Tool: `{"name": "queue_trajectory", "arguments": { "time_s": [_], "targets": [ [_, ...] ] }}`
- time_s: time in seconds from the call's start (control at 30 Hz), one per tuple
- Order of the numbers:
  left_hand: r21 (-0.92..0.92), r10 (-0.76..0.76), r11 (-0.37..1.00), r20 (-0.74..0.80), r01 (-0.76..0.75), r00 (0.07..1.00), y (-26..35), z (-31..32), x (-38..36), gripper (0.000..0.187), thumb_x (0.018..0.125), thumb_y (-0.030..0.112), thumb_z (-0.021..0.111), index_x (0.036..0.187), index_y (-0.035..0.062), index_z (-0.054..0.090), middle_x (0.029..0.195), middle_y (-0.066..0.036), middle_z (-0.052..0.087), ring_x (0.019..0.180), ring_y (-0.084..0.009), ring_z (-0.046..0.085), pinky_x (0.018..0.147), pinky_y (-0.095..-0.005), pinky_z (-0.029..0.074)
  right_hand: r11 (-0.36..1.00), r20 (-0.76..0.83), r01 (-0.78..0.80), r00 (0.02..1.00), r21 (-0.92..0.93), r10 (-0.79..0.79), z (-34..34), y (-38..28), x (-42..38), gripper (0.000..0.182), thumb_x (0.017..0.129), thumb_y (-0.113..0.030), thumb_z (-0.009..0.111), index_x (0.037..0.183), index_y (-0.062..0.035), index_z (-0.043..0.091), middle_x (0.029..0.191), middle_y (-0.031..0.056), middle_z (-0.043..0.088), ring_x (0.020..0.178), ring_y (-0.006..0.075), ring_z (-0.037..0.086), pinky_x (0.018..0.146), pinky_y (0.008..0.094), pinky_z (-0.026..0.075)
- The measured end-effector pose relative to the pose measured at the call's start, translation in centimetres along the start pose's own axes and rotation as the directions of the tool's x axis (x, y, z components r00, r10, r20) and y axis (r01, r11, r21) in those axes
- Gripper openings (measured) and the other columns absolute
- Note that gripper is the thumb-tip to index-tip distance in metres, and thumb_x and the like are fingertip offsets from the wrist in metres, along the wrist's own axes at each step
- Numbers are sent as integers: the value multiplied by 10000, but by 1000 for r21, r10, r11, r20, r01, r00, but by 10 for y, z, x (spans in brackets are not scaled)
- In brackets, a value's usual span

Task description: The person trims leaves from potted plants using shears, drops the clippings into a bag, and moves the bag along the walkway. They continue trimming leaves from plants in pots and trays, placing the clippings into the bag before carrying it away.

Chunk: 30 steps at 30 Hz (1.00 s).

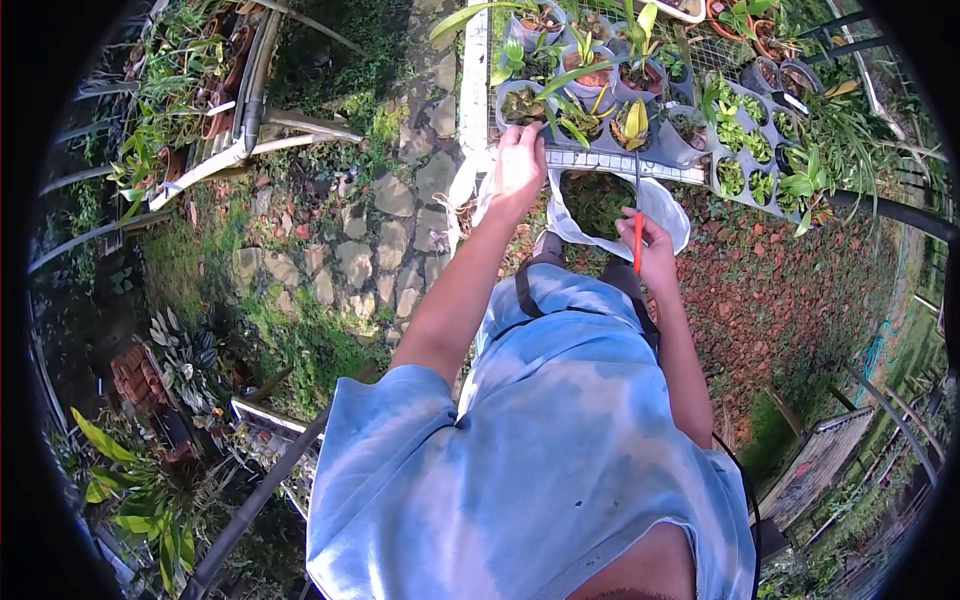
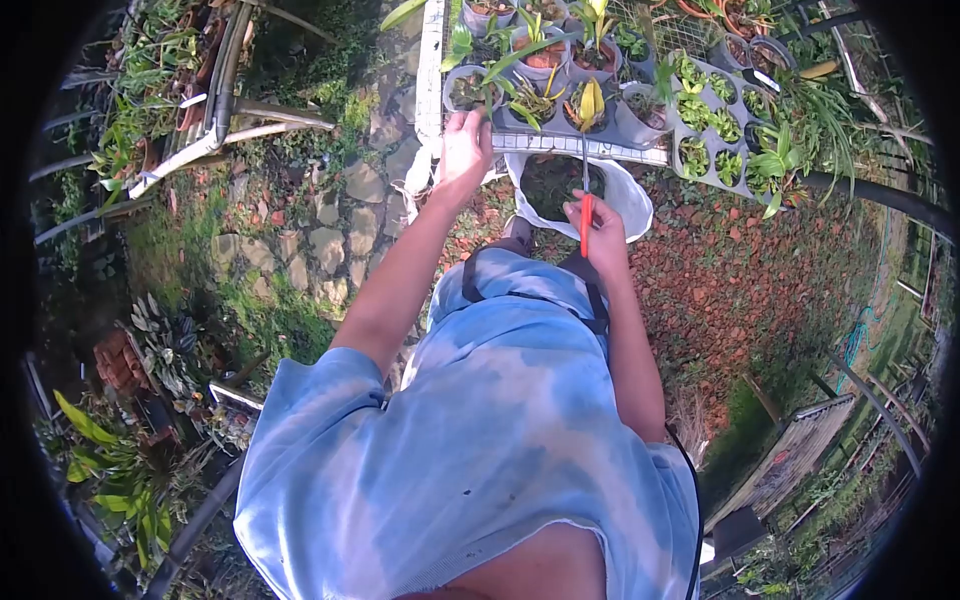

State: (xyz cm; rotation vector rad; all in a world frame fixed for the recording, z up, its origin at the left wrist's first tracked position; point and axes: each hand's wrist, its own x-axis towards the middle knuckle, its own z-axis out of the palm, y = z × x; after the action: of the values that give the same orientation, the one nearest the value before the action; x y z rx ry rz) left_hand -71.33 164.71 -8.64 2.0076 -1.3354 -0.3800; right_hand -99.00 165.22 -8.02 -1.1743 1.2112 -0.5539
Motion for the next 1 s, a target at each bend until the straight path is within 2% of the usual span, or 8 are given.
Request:
{"name": "queue_trajectory", "arguments": {
  "time_s": [0.2, 0.33, 0.43, 0.53, 0.67, 0.8, 0.83, 1.0],
  "targets": [
    [-102, 44, 993, -65, -51, 997, -5, 3, 11, 323, 942, 102, 593, 1262, 70, 624, 1028, -200, 617, 962, -387, 621, 881, -468, 517, 1000, 4, -14, 1000, -13, 14, 14, -2, -3, 184, 927, -154, 748, 1036, -11, 705, 1254, 62, 671, 976, 114, 628, 885, 288, 513],
    [-19, 19, 1000, -50, -20, 999, -2, -5, 22, 328, 954, 169, 613, 1271, 90, 637, 1015, -166, 663, 891, -331, 665, 818, -426, 539, 1000, -11, -23, 1000, 0, 23, 18, 1, -2, 151, 931, -140, 742, 1013, -18, 706, 1268, 54, 665, 967, 99, 622, 889, 281, 516],
    [-12, -29, 1000, -4, 29, 1000, 4, -10, 24, 297, 950, 171, 604, 1227, 76, 654, 988, -173, 687, 890, -364, 682, 817, -452, 547, 1000, -36, 1, 999, 31, 0, 19, 4, 5, 371, 931, -194, 758, 1249, -25, 667, 975, 7, 680, 887, 76, 612, 811, 242, 498],
    [-2, -54, 999, 46, 54, 997, 6, -8, 27, 293, 955, 183, 602, 1220, 73, 658, 1008, -177, 696, 916, -366, 687, 826, -455, 546, 991, -96, 55, 994, 124, -43, 20, -1, 16, 361, 935, -189, 754, 1240, -15, 668, 946, -9, 672, 861, 65, 602, 777, 234, 491],
    [99, 32, 994, 57, -37, 998, 15, -3, 35, 312, 964, 217, 593, 1234, 73, 651, 1031, -188, 703, 936, -375, 694, 838, -465, 552, 976, -149, 47, 989, 213, -15, 21, -9, 32, 332, 940, -182, 748, 1210, -4, 674, 948, -11, 669, 857, 63, 598, 783, 232, 489],
    [179, -56, 983, 112, 35, 992, 31, 1, 41, 314, 970, 233, 579, 1235, 77, 640, 1067, -196, 704, 940, -386, 695, 842, -465, 558, 966, -164, 85, 985, 244, -45, 26, -11, 42, 283, 940, -189, 749, 1137, 6, 695, 997, 11, 682, 865, 68, 598, 801, 234, 484],
    [138, 16, 990, 70, -26, 997, 31, 5, 40, 322, 970, 235, 576, 1247, 81, 629, 1076, -207, 701, 929, -398, 695, 848, -476, 557, 965, -171, 100, 983, 242, -59, 28, -11, 44, 274, 939, -194, 750, 1116, 9, 700, 1011, 17, 685, 869, 70, 600, 807, 235, 484],
    [113, -70, 992, 182, 50, 981, 54, 18, 34, 361, 965, 255, 605, 1297, 114, 603, 1043, -175, 715, 947, -388, 694, 851, -477, 544, 982, -214, 172, 965, 74, -153, 32, 3, 60, 278, 941, -234, 747, 1112, -20, 701, 1076, 25, 677, 882, 81, 617, 761, 250, 547]
  ]
}}
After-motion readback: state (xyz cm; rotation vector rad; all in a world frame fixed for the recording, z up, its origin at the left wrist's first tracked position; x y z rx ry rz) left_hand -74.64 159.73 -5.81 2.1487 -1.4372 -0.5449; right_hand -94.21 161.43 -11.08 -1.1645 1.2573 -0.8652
